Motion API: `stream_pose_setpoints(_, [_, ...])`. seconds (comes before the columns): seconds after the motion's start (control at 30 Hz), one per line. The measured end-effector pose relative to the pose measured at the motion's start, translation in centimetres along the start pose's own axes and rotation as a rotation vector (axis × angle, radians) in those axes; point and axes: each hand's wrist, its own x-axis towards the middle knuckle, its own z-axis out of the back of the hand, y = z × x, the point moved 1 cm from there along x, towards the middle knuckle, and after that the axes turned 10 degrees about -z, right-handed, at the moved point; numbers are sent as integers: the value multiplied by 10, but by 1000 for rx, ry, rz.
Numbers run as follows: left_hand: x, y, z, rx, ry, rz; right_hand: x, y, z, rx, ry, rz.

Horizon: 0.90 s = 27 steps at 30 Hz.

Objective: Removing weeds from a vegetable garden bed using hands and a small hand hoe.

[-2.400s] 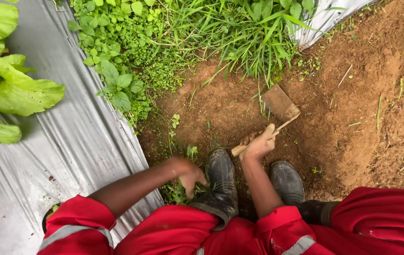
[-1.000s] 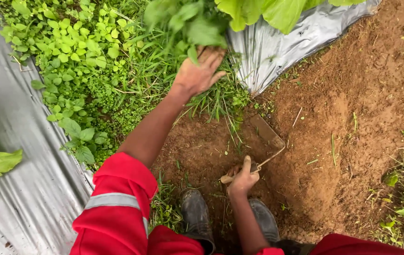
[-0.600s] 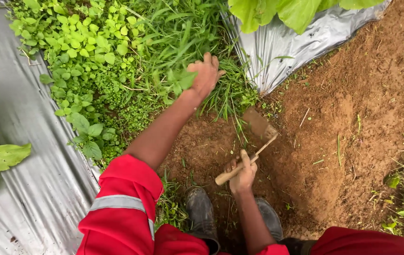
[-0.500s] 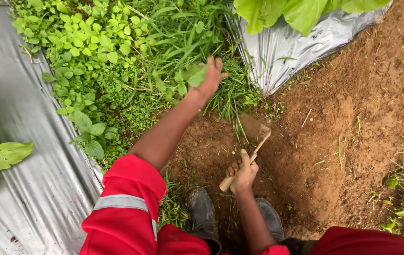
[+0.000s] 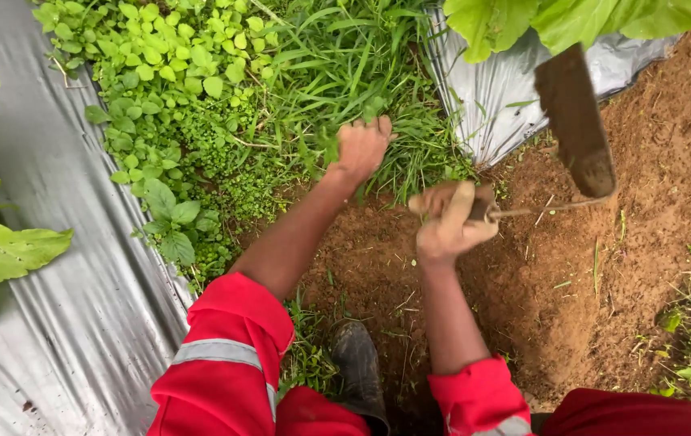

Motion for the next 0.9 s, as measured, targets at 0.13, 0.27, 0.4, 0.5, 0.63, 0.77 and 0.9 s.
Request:
stream_pose_setpoints(0.13, [-13,5,18,-1,-75,-74,-23,-40,-19,-85,-18,-167])
stream_pose_setpoints(0.27, [-19,8,18,-34,90,-101,-64,-69,-3,-436,-108,-922])
stream_pose_setpoints(0.4, [-29,5,4,-7,-24,-94,-49,-41,3,-550,-132,-880])
stream_pose_setpoints(0.5, [-32,6,10,21,-100,-109,-18,-16,-11,-376,-116,-655])
stream_pose_setpoints(0.63, [-33,6,0,4,-79,-106,18,-2,-25,39,41,-32])
stream_pose_setpoints(0.77, [-34,4,-3,-5,-61,-98,7,-45,-22,71,138,125])
stream_pose_setpoints(0.9, [-27,8,11,-66,71,-106,-51,-67,-5,-591,112,-985])
